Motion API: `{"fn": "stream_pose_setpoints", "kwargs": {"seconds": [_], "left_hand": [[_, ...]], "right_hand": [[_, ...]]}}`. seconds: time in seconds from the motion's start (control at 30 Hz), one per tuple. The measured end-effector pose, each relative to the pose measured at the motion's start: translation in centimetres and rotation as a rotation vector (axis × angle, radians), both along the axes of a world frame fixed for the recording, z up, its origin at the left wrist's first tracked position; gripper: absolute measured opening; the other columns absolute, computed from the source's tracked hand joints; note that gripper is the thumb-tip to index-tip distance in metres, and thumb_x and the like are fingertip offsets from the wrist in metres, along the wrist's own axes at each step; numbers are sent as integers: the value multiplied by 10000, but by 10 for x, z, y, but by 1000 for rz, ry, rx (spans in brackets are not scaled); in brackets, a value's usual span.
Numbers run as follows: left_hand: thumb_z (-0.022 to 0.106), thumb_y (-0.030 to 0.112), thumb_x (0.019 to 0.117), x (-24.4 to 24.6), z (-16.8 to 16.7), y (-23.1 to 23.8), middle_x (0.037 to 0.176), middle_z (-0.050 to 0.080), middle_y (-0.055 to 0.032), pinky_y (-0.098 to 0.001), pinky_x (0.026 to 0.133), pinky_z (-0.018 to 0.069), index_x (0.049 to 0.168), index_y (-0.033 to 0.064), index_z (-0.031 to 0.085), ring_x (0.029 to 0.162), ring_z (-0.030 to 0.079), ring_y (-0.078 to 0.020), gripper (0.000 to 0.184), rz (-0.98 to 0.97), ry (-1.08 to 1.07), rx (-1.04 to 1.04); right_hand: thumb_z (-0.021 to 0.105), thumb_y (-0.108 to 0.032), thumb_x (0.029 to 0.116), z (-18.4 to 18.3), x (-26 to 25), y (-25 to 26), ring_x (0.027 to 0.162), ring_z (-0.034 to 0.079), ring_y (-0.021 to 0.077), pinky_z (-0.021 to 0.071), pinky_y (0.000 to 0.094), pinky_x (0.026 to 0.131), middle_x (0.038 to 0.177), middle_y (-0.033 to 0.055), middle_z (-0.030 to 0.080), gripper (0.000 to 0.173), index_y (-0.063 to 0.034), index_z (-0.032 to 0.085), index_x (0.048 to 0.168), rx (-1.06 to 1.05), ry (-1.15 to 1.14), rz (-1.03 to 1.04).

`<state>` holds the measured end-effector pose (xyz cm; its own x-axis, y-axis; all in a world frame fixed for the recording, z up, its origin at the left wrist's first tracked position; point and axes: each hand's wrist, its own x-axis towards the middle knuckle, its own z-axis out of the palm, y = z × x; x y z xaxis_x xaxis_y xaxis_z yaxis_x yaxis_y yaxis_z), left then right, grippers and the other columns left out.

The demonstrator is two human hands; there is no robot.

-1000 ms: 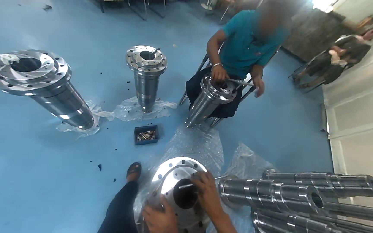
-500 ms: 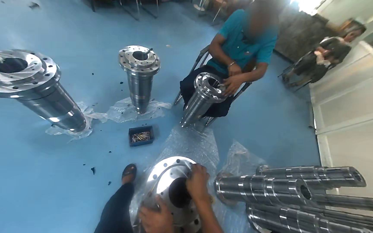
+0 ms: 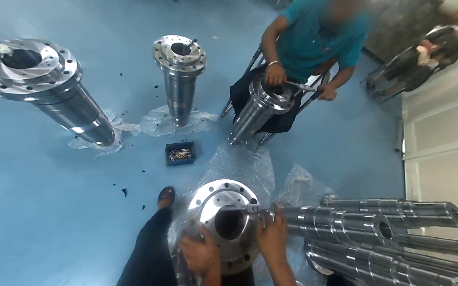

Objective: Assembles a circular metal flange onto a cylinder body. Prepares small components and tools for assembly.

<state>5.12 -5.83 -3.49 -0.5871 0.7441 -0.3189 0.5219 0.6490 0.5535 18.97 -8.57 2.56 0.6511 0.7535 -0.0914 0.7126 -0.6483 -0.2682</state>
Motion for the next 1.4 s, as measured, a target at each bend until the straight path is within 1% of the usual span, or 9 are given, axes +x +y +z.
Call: {"fn": "stream_pose_setpoints", "kwargs": {"seconds": [0.13, 0.27, 0.37, 0.5, 0.63, 0.83, 1.1, 1.27, 1.4], "left_hand": [[580, 480, 995, 0, -5, 0, 1286, 595, -334, -663, 852, 528, 1404, -73, 533, 1121, 636, -517, 689, 6, 22, 16], [574, 498, 990, -1, -3, 0, 1267, 608, -316, -661, 833, 531, 1407, -57, 539, 1095, 648, -503, 695, 2, 31, -3], [580, 500, 983, -1, -4, 0, 1267, 616, -292, -645, 818, 538, 1406, -36, 548, 1078, 659, -479, 683, 11, 38, -12], [573, 493, 990, -2, -2, 1, 1282, 610, -296, -646, 853, 531, 1416, -41, 539, 1114, 648, -479, 683, 7, 26, -27], [588, 485, 987, -1, -2, 1, 1264, 614, -303, -644, 836, 537, 1402, -52, 543, 1090, 655, -484, 681, 8, 27, -14], [596, 491, 975, 0, -3, 1, 1264, 618, -295, -650, 825, 532, 1387, -39, 567, 1079, 657, -484, 672, 23, 43, -13], [600, 487, 984, -1, -2, 3, 1259, 617, -294, -636, 826, 544, 1399, -41, 552, 1083, 660, -476, 672, 8, 31, -25], [589, 495, 978, -2, -4, 2, 1265, 621, -281, -644, 819, 538, 1405, -24, 557, 1066, 666, -469, 673, 16, 27, -33], [572, 511, 978, -1, -4, 3, 1252, 624, -282, -638, 811, 540, 1403, -32, 556, 1064, 666, -467, 690, 17, 41, -23]], "right_hand": [[639, -317, 989, -3, -7, 46, 1444, 392, 471, 313, 583, 1192, 1549, 272, 437, 450, 4, 670, 1301, 22, 148, 63], [623, -385, 988, -8, -12, 37, 1445, 391, 480, 266, 650, 1194, 1508, 228, 516, 368, -70, 807, 941, 159, 163, 177], [626, -389, 985, -2, -10, 19, 1401, 421, 540, 280, 686, 1168, 1449, 269, 557, 440, -7, 785, 836, 190, 30, 65], [617, -392, 1004, 9, -6, 26, 1455, 340, 543, 227, 675, 1193, 1552, 284, 438, 427, -1, 786, 1034, 27, 8, -78], [634, -427, 984, 1, -8, 36, 1466, 339, 506, 267, 645, 1192, 1592, 264, 384, 444, -74, 738, 1233, 66, 148, 84], [638, -421, 978, 8, -9, 21, 1464, 332, 539, 186, 707, 1198, 1498, 231, 533, 449, -22, 796, 845, 60, 14, 83], [685, -417, 953, -2, -10, 38, 1473, 319, 524, 218, 688, 1187, 1579, 271, 404, 478, -66, 714, 1275, 34, 74, 64], [663, -416, 947, -2, -10, 25, 1482, 305, 525, 150, 737, 1185, 1531, 216, 500, 352, -101, 815, 908, 106, 96, 202], [653, -448, 967, 10, -8, 24, 1469, 345, 509, 177, 716, 1190, 1485, 225, 547, 463, -22, 795, 854, -28, -4, -4]]}}
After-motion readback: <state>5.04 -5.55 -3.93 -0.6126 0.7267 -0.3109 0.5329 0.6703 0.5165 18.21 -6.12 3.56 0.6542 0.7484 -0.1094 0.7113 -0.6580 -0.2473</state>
